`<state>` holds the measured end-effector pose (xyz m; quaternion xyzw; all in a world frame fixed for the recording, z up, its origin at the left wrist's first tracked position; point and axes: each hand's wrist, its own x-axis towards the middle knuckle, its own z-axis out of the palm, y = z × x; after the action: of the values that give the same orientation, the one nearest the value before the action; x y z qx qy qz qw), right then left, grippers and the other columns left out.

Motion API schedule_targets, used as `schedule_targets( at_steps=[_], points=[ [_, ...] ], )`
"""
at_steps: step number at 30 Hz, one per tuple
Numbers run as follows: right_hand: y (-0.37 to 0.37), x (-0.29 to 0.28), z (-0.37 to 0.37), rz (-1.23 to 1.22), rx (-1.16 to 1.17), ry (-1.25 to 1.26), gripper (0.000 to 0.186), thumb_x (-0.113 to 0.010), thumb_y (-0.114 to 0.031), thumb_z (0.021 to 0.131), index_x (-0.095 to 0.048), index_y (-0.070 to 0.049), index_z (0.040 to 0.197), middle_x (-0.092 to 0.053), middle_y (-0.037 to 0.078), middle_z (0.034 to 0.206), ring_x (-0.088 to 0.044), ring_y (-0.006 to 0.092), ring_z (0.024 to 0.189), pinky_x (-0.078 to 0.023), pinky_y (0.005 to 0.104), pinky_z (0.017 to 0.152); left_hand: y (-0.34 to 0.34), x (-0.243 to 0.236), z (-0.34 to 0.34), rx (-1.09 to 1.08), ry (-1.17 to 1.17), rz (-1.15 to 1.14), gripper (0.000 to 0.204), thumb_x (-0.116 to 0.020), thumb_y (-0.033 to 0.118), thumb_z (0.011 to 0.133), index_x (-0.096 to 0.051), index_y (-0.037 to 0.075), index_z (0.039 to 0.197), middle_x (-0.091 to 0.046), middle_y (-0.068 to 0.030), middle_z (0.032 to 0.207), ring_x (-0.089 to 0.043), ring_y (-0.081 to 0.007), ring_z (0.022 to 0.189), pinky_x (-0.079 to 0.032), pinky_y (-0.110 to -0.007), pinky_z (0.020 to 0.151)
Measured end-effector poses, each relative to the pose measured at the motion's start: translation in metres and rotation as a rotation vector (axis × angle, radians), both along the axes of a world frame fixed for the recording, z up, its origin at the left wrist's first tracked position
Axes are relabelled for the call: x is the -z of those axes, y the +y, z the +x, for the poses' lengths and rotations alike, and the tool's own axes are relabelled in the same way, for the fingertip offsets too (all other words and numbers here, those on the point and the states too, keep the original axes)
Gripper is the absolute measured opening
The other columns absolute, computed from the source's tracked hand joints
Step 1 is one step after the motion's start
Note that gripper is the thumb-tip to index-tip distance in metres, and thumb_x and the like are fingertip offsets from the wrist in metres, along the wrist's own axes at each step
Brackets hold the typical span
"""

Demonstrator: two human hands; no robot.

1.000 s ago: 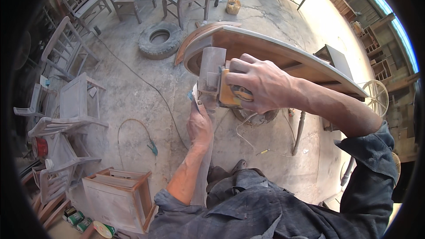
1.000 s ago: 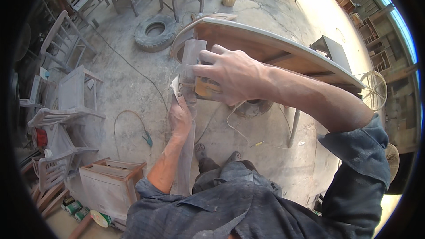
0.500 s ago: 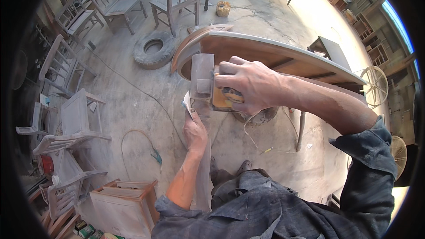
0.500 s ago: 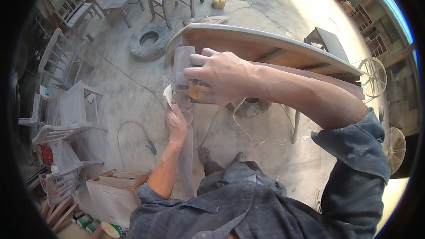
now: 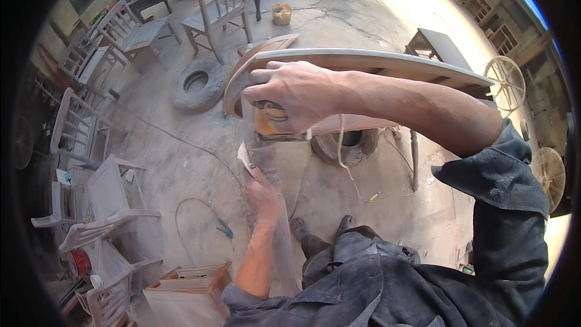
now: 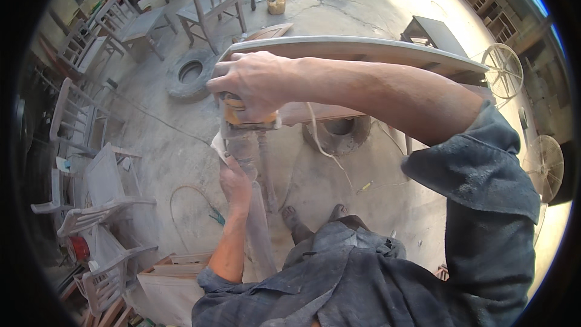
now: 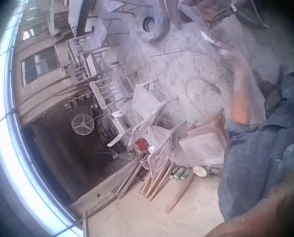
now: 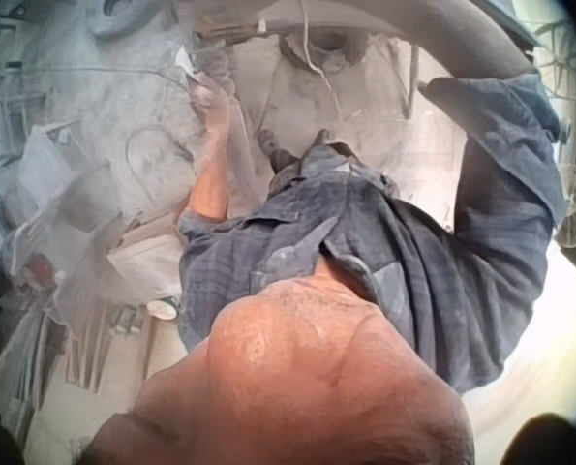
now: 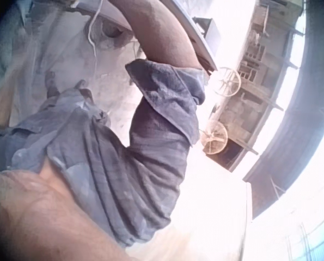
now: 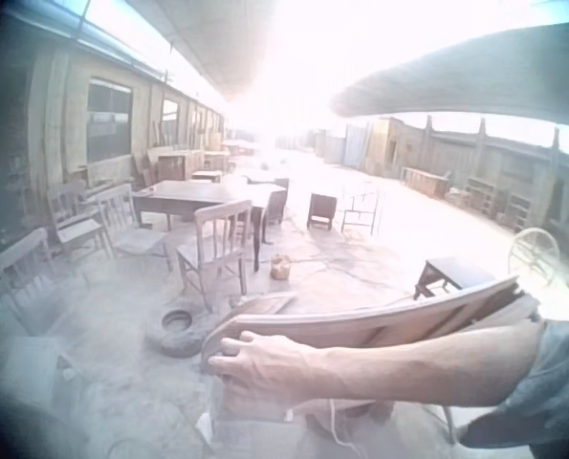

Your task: The person sands the carved leg of a wooden table by hand with sandpaper. They then sand the edge of the table top first by hand and then with a power sander.

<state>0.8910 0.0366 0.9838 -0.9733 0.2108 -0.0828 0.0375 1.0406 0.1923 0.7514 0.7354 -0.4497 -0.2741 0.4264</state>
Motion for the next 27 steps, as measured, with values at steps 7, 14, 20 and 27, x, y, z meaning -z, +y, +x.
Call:
schedule_targets(
  at_steps=[7,14,20,27],
  points=[
    [0.002,-0.004,-0.058,0.009,0.114,0.07,0.05,-0.081,-0.026,0.076,-0.062,-0.009,0.119,-0.06,0.013,0.106,-0.065,0.0344,0.102,-0.059,0.0477,0.079,0.002,0.0,0.008,0.015,-0.024,-0.044,0.057,-0.036,0.041,0.114,-0.061,-0.01,0.113,-0.066,-0.035,0.095,-0.06,-0.0548,0.089,-0.044,-0.057,0.077],
    [0.01,-0.002,-0.172,-0.037,0.22,-0.052,0.044,-0.077,-0.024,0.078,-0.061,-0.008,0.116,-0.06,0.014,0.107,-0.063,0.0361,0.105,-0.057,0.0496,0.082,0.004,-0.001,0.008,-0.094,-0.152,-0.038,0.067,-0.038,0.048,0.112,-0.059,-0.014,0.099,-0.062,-0.0303,0.082,-0.051,-0.0453,0.074,-0.042,-0.054,0.074],
    [0.023,0.0,-0.272,-0.016,0.404,-0.093,0.038,-0.074,-0.017,0.077,-0.061,-0.007,0.111,-0.059,0.014,0.106,-0.062,0.035,0.104,-0.057,0.0478,0.081,0.002,0.013,0.025,-0.15,-0.223,0.085,0.067,-0.04,0.046,0.111,-0.061,-0.016,0.1,-0.064,-0.0316,0.083,-0.055,-0.0455,0.076,-0.042,-0.056,0.075],
    [0.029,0.0,-0.379,-0.023,0.679,-0.126,0.039,-0.075,-0.015,0.077,-0.057,-0.006,0.111,-0.059,0.014,0.108,-0.064,0.0361,0.1,-0.058,0.0459,0.083,0.001,0.015,0.028,-0.204,-0.403,0.103,0.065,-0.041,0.041,0.111,-0.062,-0.017,0.092,-0.063,-0.032,0.075,-0.057,-0.0471,0.071,-0.041,-0.057,0.071]
  ],
)
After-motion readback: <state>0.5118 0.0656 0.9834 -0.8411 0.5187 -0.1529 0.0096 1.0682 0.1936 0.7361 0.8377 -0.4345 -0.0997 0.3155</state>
